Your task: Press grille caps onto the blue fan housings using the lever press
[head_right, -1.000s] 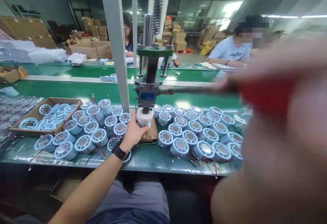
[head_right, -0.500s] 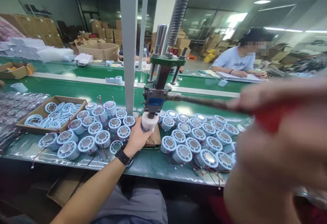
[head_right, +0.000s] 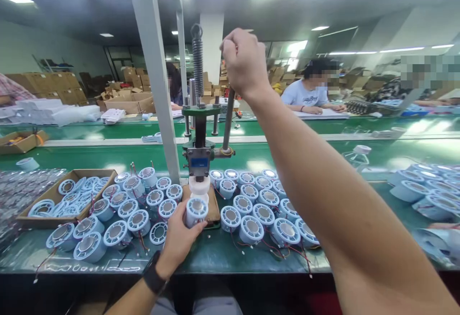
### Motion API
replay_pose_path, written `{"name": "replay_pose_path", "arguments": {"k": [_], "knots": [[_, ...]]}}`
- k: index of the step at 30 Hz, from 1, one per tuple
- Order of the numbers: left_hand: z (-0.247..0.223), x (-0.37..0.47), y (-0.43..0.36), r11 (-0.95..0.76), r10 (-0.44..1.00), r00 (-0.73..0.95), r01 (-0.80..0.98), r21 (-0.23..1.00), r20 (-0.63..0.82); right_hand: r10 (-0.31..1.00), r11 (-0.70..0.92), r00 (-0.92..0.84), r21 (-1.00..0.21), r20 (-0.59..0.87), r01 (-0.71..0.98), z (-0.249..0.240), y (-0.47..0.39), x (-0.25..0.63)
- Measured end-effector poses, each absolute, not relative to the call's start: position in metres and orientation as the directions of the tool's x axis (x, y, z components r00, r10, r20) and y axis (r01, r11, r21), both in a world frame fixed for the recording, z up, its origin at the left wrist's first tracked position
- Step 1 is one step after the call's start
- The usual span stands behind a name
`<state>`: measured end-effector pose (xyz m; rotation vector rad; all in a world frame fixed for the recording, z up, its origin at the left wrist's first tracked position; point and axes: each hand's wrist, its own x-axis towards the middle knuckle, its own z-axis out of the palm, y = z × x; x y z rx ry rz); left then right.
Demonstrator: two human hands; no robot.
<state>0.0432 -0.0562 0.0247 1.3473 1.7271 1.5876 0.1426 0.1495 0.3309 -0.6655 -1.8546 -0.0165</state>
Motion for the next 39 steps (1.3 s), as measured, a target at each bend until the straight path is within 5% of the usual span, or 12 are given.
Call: {"name": "replay_pose_path", "arguments": {"k": [3,6,10,14,23,31,34,39], "knots": [[0.031,0.041,-0.091,-0.038,0.869,-0.42,0.474,0.88,0.263,0.478,0.799,-0.141,-0.362,0.867,0.479,0.298,0.107,0.16],[0.032,0.034,-0.116,0.01,0.857,-0.429,0.566,0.824,0.284,0.517,0.84,-0.132,-0.473,0.845,0.265,0.207,0.042,0.179],[0.022,0.028,-0.134,0.012,0.827,-0.424,0.671,0.741,0.37,0.737,0.621,-0.37,-0.783,0.565,0.043,0.059,-0.037,0.185],[0.013,0.03,-0.144,0.018,0.836,-0.4,0.704,0.71,0.375,0.771,0.318,-0.546,-0.941,0.327,-0.114,-0.017,-0.077,0.176],[0.0,0.046,-0.154,0.056,0.907,-0.381,0.533,0.844,0.18,0.753,0.118,-0.635,-0.985,0.172,-0.127,-0.019,-0.078,0.178],[-0.016,0.05,-0.158,0.1,0.927,-0.359,-0.052,0.994,-0.112,0.821,-0.205,-0.57,-0.953,-0.041,-0.226,-0.023,-0.092,0.181],[-0.016,0.055,-0.158,0.123,0.919,-0.369,-0.065,0.99,-0.139,0.81,-0.31,-0.573,-0.921,-0.125,-0.237,-0.027,-0.1,0.181],[-0.015,0.047,-0.168,0.161,0.95,-0.293,0.151,0.975,-0.111,0.775,-0.414,-0.603,-0.873,-0.188,-0.259,-0.025,-0.104,0.187]]}}
